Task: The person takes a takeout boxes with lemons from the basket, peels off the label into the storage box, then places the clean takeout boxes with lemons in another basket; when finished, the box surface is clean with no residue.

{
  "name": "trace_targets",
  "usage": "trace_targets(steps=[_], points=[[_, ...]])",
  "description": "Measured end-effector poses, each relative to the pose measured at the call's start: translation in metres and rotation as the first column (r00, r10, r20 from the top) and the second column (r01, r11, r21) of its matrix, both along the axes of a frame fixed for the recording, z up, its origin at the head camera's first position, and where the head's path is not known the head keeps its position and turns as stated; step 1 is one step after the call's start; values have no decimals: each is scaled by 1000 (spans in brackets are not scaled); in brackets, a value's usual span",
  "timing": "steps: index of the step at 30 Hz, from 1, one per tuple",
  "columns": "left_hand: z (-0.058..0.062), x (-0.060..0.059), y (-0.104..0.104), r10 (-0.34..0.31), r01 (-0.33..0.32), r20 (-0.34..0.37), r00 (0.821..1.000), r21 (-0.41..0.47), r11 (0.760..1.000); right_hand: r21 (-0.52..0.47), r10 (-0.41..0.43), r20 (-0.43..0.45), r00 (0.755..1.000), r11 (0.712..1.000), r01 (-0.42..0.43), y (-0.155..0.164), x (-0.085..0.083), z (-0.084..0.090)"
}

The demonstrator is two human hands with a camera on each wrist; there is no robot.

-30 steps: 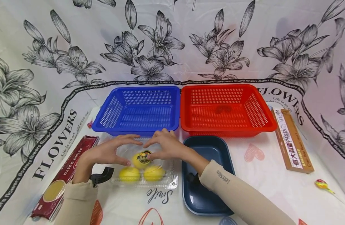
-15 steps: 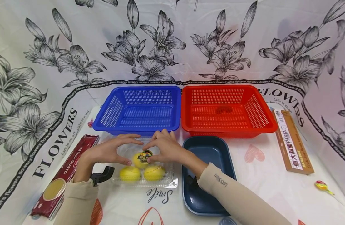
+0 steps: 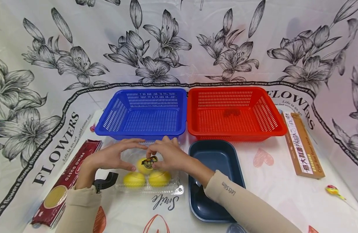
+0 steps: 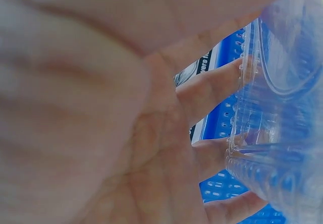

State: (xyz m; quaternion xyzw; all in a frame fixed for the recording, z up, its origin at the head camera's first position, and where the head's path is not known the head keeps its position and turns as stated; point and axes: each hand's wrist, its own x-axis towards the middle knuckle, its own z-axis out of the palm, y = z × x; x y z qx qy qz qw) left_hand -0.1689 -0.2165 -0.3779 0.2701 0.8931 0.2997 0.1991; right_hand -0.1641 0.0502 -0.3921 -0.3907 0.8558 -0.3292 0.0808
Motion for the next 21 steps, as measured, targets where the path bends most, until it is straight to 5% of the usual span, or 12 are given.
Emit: trace_targets(steps=[9, 15, 21], points=[[1, 0, 0, -6, 6, -1, 1000, 10, 1000, -109, 47, 76, 996, 993, -39, 2, -2, 0], [2, 1, 2, -5, 5, 6, 1000, 9, 1000, -275, 96, 126, 987, 960, -58, 14, -2, -1], [1, 1, 1, -9, 9, 5, 1000, 6, 1000, -328, 23, 188, 982, 944, 40, 35, 0, 6]])
